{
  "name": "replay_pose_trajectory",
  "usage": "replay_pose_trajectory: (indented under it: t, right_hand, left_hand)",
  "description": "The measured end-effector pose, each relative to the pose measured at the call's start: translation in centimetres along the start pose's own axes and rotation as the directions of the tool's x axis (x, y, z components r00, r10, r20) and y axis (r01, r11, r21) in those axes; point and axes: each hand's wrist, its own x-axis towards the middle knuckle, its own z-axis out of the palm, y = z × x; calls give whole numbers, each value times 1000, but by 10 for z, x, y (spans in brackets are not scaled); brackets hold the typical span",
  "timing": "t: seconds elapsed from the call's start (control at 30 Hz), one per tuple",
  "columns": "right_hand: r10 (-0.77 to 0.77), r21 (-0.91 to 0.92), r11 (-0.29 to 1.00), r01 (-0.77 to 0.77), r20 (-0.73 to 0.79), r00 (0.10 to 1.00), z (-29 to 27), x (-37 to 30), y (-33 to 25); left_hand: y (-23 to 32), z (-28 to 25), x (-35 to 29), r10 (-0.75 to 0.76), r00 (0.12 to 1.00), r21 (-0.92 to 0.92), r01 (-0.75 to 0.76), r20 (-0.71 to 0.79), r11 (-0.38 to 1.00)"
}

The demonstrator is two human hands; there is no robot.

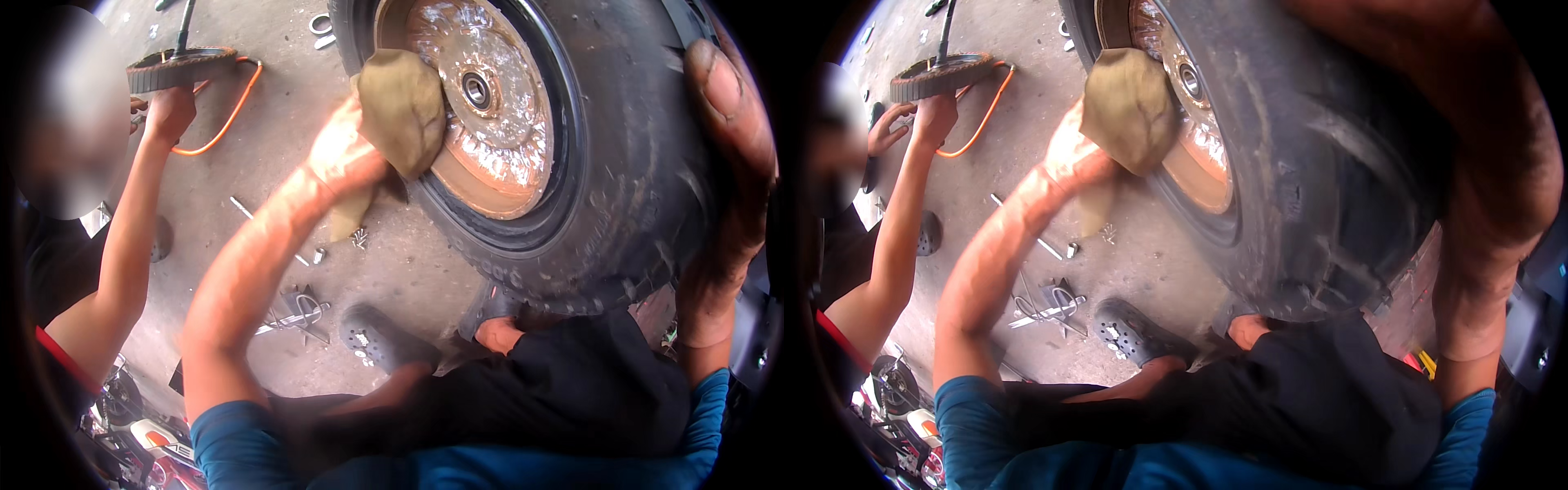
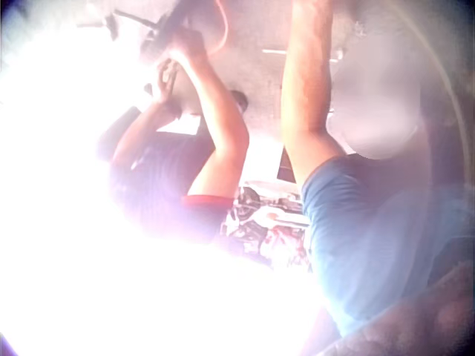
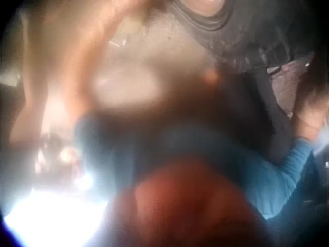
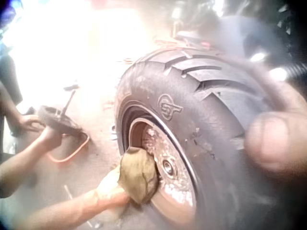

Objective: The person removes the outer rim from a hub motor, wipes the inner surface with a cloth, and then works on the stator assembly and its wiring using pliers.

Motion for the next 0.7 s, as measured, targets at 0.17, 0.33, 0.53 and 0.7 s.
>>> replay_pose_trajectory:
  t: [0.17,0.33,0.53,0.7]
  right_hand:
    - [-20,45,999,18,27,999,4,6,-5]
    - [-39,163,986,25,84,996,20,8,-18]
    - [-37,293,956,-15,172,984,41,7,-28]
    - [-24,211,977,-8,145,989,43,10,-29]
  left_hand:
    - [45,-6,-12,-56,916,-526,277,396,804]
    - [118,-18,-4,-135,988,-603,152,74,783]
    - [132,-103,35,-486,823,-934,354,293,38]
    - [99,-106,76,-680,704,-919,-101,206,-382]
